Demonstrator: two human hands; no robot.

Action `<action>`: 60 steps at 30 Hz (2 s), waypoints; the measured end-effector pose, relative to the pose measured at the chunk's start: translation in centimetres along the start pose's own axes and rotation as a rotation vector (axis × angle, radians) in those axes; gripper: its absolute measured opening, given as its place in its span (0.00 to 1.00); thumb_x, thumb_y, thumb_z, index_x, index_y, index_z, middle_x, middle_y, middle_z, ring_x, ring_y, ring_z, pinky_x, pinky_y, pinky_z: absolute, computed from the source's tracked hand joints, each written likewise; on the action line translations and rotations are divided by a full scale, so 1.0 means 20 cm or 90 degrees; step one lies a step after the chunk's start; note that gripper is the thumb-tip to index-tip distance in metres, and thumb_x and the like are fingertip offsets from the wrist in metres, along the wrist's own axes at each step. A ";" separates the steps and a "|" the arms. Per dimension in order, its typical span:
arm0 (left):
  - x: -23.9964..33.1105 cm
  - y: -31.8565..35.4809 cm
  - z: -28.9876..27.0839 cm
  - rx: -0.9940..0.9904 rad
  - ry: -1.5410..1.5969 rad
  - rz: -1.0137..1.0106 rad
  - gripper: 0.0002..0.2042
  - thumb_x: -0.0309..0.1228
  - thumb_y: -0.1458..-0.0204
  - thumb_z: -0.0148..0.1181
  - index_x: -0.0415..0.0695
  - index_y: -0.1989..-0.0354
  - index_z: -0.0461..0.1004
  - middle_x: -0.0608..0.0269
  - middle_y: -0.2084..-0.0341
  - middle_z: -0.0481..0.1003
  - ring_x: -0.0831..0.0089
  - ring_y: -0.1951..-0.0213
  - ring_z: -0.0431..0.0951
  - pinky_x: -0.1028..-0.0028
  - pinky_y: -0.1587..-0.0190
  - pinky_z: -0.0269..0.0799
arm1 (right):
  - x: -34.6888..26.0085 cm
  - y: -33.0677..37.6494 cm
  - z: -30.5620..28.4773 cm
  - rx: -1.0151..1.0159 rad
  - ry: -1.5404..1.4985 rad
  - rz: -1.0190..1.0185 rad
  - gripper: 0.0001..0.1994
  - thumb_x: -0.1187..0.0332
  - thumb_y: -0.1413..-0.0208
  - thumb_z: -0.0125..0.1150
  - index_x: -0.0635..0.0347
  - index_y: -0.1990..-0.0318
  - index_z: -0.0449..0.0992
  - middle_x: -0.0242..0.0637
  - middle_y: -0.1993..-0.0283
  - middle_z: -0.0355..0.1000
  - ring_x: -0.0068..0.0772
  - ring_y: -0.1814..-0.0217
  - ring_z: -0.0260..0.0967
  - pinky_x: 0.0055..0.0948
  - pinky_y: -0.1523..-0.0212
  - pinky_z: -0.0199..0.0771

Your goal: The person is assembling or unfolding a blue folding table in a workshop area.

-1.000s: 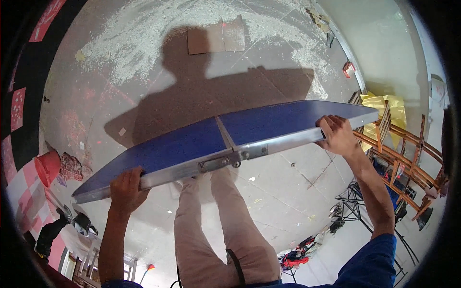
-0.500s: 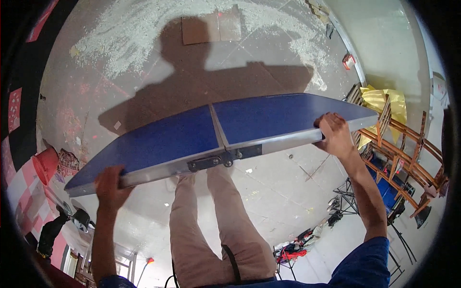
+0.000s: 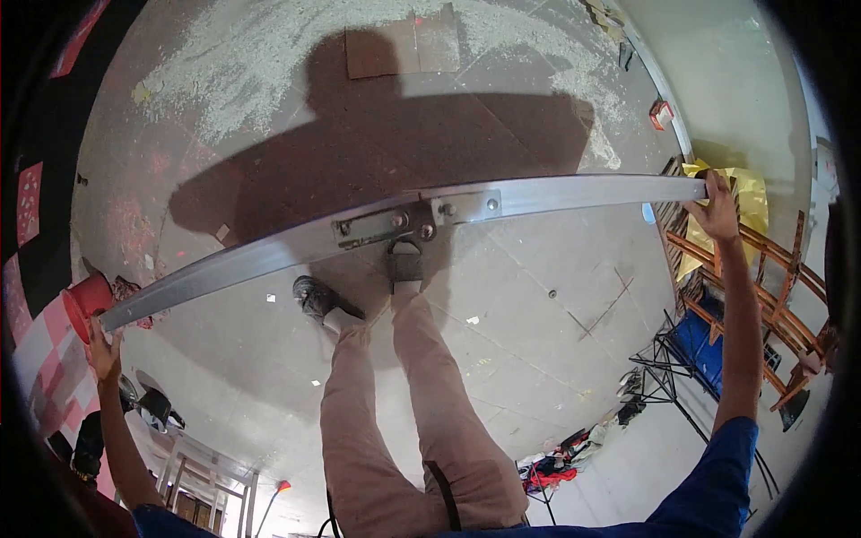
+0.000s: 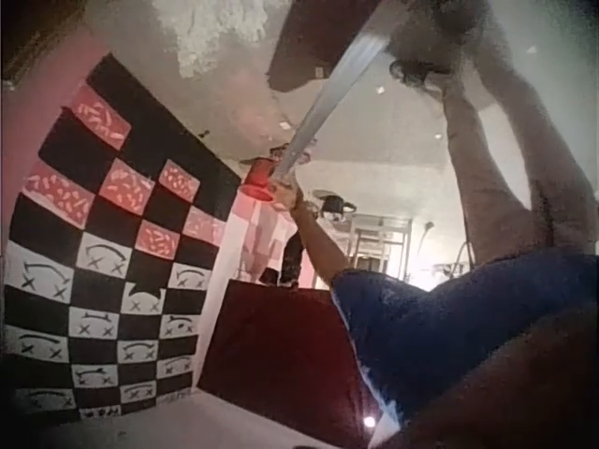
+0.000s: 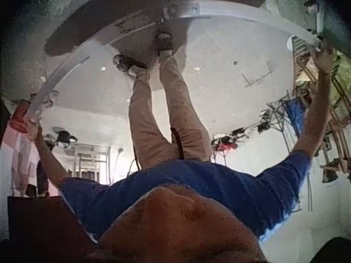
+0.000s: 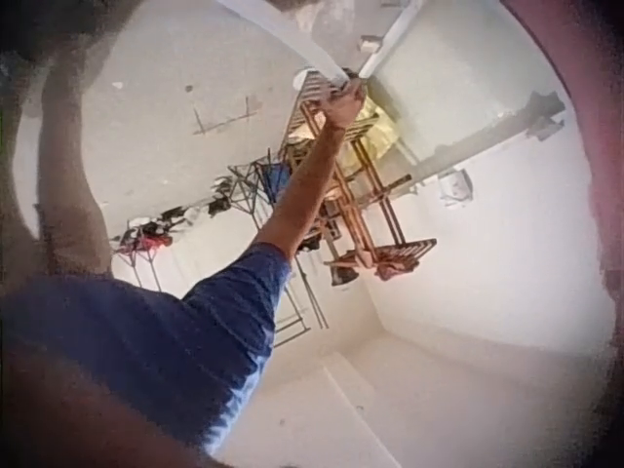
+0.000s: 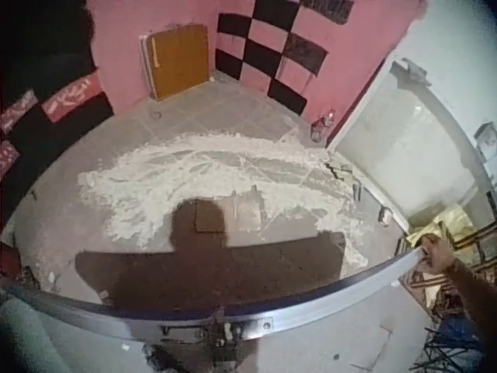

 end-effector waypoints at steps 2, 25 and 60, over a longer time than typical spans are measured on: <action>0.02 -0.04 -0.01 0.092 0.107 0.083 0.34 0.35 0.44 0.55 0.32 0.34 0.48 0.39 0.36 0.54 0.48 0.35 0.54 0.62 0.34 0.49 | 0.07 0.00 0.03 0.009 0.000 0.005 0.30 0.53 0.52 0.65 0.74 0.55 0.63 0.59 0.61 0.66 0.63 0.58 0.64 0.51 0.57 0.65; 0.01 -0.05 0.11 0.200 0.551 -0.095 0.29 0.31 0.43 0.51 0.33 0.35 0.51 0.49 0.39 0.59 0.62 0.39 0.60 0.68 0.36 0.51 | 0.20 0.13 0.17 -0.081 0.170 0.063 0.43 0.45 0.48 0.57 0.81 0.43 0.53 0.66 0.50 0.63 0.67 0.48 0.60 0.55 0.45 0.60; 0.50 0.11 -0.21 0.101 0.031 0.074 0.40 0.28 0.62 0.69 0.33 0.38 0.57 0.43 0.52 0.70 0.49 0.48 0.69 0.57 0.38 0.56 | 0.00 0.44 0.17 -0.166 0.054 0.178 0.41 0.51 0.50 0.60 0.77 0.41 0.51 0.65 0.43 0.58 0.71 0.39 0.53 0.53 0.37 0.52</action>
Point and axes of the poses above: each hand's wrist, its own y-axis away from the middle knuckle, its own z-axis out of the palm, x = y × z, the point moved 10 cm from there along -y, towards the middle knuckle
